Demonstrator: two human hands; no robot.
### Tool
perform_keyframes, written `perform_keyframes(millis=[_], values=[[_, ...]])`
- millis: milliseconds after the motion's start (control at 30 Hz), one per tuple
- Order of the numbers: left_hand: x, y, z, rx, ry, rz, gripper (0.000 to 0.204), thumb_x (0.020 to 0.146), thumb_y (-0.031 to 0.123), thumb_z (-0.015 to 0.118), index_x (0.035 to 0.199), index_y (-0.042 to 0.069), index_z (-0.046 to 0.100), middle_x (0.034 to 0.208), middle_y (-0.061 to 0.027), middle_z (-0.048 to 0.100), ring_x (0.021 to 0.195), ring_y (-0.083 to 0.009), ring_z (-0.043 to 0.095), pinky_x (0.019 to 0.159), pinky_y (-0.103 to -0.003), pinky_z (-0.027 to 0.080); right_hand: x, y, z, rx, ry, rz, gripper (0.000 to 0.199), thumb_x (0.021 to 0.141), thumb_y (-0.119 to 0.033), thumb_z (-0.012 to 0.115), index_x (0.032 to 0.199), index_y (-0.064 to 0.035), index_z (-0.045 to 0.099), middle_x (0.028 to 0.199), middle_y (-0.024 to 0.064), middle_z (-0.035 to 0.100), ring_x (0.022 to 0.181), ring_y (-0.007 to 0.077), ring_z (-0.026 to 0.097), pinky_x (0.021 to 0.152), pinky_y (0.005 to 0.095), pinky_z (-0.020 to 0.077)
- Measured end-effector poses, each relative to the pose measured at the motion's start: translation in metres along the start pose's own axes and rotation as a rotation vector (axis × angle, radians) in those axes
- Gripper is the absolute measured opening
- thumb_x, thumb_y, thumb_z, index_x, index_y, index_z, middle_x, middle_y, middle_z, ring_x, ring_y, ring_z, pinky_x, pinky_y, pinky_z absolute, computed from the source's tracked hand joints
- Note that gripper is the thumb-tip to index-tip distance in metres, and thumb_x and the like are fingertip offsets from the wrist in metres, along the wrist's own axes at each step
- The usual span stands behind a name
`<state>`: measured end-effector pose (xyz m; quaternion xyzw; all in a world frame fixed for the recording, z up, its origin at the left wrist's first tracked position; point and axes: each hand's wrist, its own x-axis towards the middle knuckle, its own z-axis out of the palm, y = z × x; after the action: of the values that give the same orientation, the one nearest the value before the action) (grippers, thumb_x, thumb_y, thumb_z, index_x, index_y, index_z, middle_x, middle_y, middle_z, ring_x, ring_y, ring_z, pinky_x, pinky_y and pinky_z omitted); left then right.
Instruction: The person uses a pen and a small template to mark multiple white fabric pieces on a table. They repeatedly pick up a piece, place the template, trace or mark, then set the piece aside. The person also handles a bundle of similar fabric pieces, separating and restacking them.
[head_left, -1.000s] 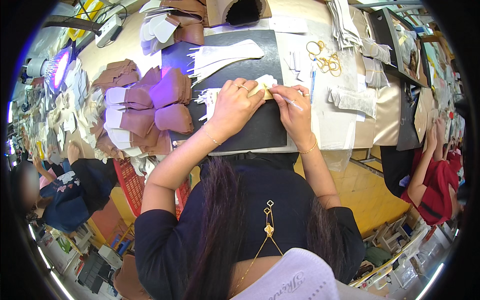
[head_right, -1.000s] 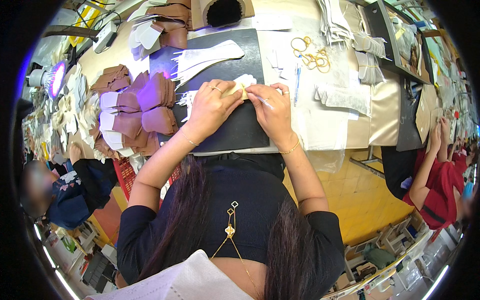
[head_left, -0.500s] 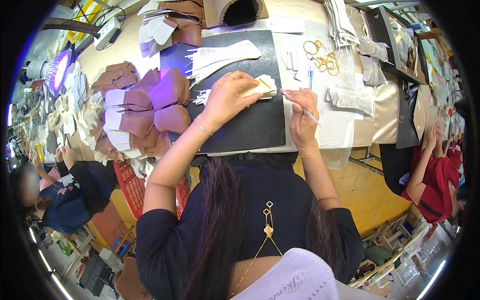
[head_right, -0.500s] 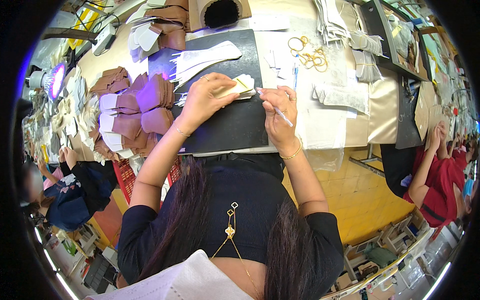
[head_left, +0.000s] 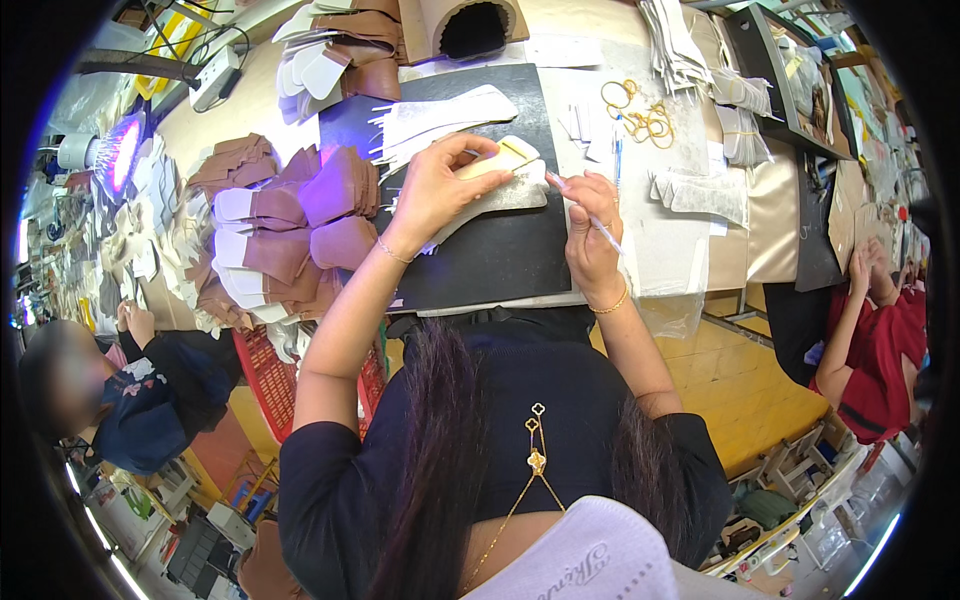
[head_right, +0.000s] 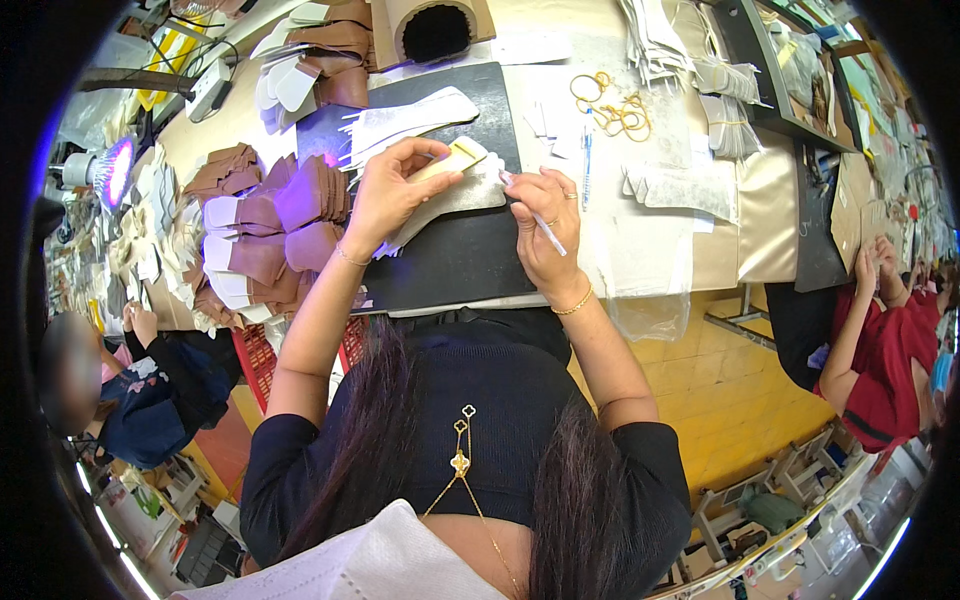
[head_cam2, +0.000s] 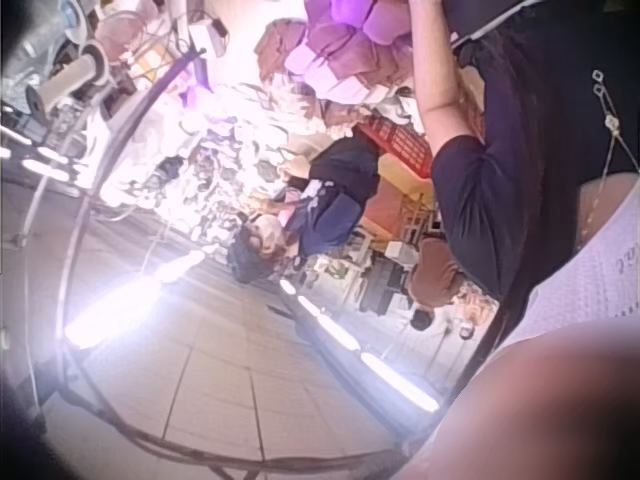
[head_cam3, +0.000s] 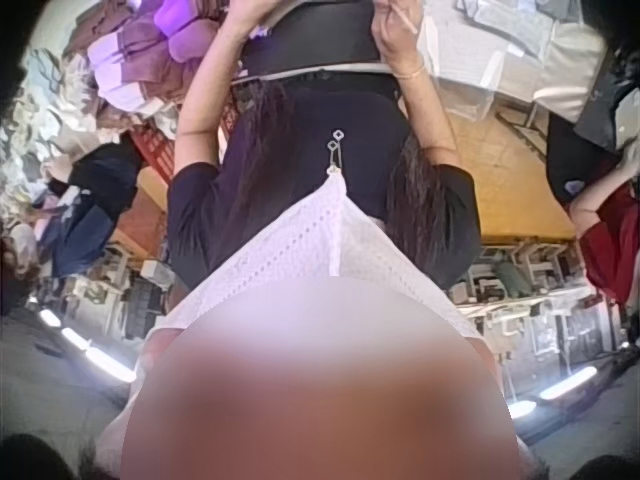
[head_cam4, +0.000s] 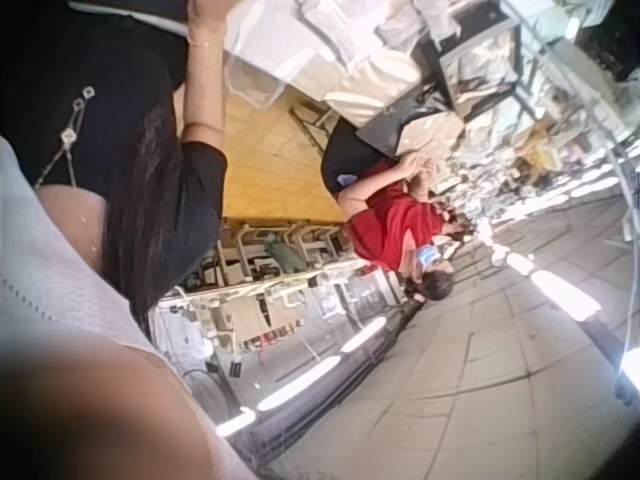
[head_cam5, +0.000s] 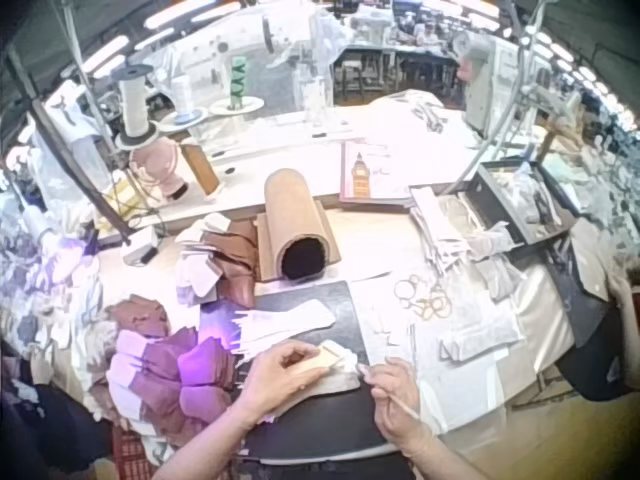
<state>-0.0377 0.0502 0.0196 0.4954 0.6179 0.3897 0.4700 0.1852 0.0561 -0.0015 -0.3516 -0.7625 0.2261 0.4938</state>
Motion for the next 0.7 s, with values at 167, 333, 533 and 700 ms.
perform_keyframes(millis=[167, 333, 533, 700], values=[[-0.004, 0.027, -0.015, -0.104, 0.124, 0.158, 0.032, 0.080, 0.015, 0.086, 0.108, 0.005, 0.073, 0.097, -0.0049, 0.068, 0.077, -0.0080, 0.062, 0.063, -0.022, 0.052, 0.000, -0.001, 0.008, 0.042, -0.098, -0.058, 0.015, 0.099, -0.016, 0.062, 0.112, -0.0092, 0.059, 0.105, 0.0080, 0.070, 0.096, 0.0259, 0.066, 0.100, 0.0455, 0.0455], [0.016, 0.059, -0.058, 0.169, 0.326, 0.561, 0.030, 0.078, 0.013, 0.087, 0.103, 0.005, 0.073, 0.100, -0.0048, 0.069, 0.085, -0.0133, 0.065, 0.071, -0.028, 0.055, -0.001, -0.003, 0.017, 0.004, -0.161, -0.077, 0.018, 0.098, -0.015, 0.062, 0.114, -0.0097, 0.059, 0.106, 0.0065, 0.069, 0.095, 0.0260, 0.065, 0.098, 0.0449, 0.0449], [0.059, 0.036, -0.046, 0.804, 0.037, 0.401, 0.025, 0.084, 0.030, 0.078, 0.095, 0.007, 0.076, 0.105, -0.0107, 0.071, 0.094, -0.0326, 0.068, 0.084, -0.043, 0.053, -0.002, -0.002, 0.013, 0.014, -0.128, -0.047, 0.016, 0.100, -0.018, 0.060, 0.113, -0.0098, 0.060, 0.106, 0.0068, 0.070, 0.096, 0.0256, 0.065, 0.096, 0.0429, 0.0425], [0.026, 0.016, -0.023, 0.674, 0.047, 0.596, 0.022, 0.081, 0.024, 0.081, 0.098, 0.009, 0.078, 0.104, -0.0098, 0.071, 0.093, -0.0296, 0.069, 0.082, -0.040, 0.055, -0.002, 0.004, -0.003, 0.010, -0.022, 0.020, 0.015, 0.103, -0.020, 0.056, 0.113, -0.0097, 0.061, 0.107, 0.0073, 0.071, 0.096, 0.0249, 0.065, 0.097, 0.0409, 0.0419]])
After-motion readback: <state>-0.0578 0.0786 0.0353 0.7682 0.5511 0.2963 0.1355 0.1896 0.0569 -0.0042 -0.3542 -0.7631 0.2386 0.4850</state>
